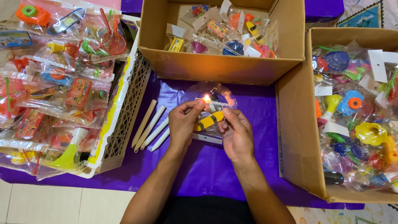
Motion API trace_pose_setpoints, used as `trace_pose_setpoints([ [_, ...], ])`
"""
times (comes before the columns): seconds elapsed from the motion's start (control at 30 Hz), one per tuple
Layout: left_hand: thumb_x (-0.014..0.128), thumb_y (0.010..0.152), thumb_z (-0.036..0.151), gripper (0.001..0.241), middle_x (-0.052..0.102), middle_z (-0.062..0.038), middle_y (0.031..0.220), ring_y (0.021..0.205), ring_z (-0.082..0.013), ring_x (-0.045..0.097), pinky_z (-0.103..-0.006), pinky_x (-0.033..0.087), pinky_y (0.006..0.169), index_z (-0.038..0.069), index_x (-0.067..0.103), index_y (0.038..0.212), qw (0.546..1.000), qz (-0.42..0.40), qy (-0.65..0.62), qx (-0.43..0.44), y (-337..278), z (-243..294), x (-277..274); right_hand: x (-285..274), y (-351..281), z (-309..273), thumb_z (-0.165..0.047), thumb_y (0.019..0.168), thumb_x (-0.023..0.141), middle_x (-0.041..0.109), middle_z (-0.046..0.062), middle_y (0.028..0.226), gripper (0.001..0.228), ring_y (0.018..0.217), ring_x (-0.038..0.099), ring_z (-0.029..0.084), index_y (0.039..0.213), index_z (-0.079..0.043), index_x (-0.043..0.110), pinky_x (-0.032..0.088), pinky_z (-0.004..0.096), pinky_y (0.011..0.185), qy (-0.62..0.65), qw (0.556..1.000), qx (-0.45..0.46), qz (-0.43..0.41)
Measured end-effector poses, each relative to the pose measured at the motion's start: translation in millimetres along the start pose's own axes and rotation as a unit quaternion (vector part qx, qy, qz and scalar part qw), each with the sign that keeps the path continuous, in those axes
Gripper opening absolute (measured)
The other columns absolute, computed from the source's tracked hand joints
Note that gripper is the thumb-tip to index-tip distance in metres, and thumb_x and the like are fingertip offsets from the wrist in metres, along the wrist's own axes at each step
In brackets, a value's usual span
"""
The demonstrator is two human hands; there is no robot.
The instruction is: The person is sealing small plastic bags containing various toys by carefully heating the open edges over a candle flame and then pressing them together to create a heat seal.
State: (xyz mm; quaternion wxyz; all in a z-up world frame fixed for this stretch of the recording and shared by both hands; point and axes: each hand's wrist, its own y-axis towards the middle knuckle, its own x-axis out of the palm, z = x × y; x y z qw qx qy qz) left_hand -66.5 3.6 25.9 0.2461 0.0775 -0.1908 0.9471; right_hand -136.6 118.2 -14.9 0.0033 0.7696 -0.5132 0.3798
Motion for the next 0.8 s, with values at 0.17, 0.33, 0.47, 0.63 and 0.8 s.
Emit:
trace_pose_setpoints([
  [0.17,0.087,0.081,0.021,0.027,0.057,-0.004,0.05,0.045,-0.005,0.049,-0.02,0.046,0.044,-0.004,0.079,0.091,1.0,0.003,-0.017,0.009,17,-23,-12,6,3,3,-0.008,0.092,0.074,0.051,0.005,0.065,0.009,0.06,0.051,0.012,0.091,-0.004,0.067,0.043,0.023,0.055,0.0,1.0,0.003,-0.002],
  [0.33,0.087,0.082,0.02,0.026,0.063,-0.006,0.054,0.046,-0.0072,0.054,-0.0218,0.05,0.045,-0.003,0.079,0.089,1.0,0.013,-0.025,0.01,18,-21,-18,12,3,7,-0.009,0.092,0.075,0.05,0.004,0.065,0.009,0.06,0.05,0.012,0.091,-0.004,0.067,0.043,0.023,0.055,-0.004,1.0,0.007,-0.007],
  [0.47,0.086,0.084,0.02,0.025,0.067,-0.009,0.059,0.048,-0.0054,0.052,-0.0222,0.053,0.046,-0.004,0.079,0.09,0.999,0.014,-0.031,0.018,19,-19,-23,19,2,9,-0.009,0.092,0.074,0.049,0.005,0.063,0.008,0.059,0.05,0.013,0.093,-0.004,0.068,0.043,0.024,0.055,-0.014,1.0,0.007,-0.019],
  [0.63,0.085,0.085,0.018,0.024,0.064,-0.009,0.056,0.046,-0.008,0.054,-0.0231,0.055,0.047,-0.005,0.078,0.088,0.999,0.017,-0.04,0.019,17,-9,-28,22,5,15,-0.009,0.092,0.075,0.047,0.003,0.061,0.008,0.058,0.049,0.013,0.093,-0.006,0.068,0.043,0.024,0.055,-0.016,1.0,0.009,-0.023],
  [0.8,0.084,0.085,0.019,0.024,0.07,-0.011,0.064,0.05,-0.0072,0.055,-0.0235,0.056,0.049,-0.003,0.078,0.089,0.999,0.024,-0.038,0.015,19,-8,-33,27,8,18,-0.009,0.091,0.075,0.047,0.001,0.061,0.008,0.057,0.049,0.011,0.094,-0.006,0.068,0.044,0.023,0.054,-0.019,0.999,0.013,-0.026],
])
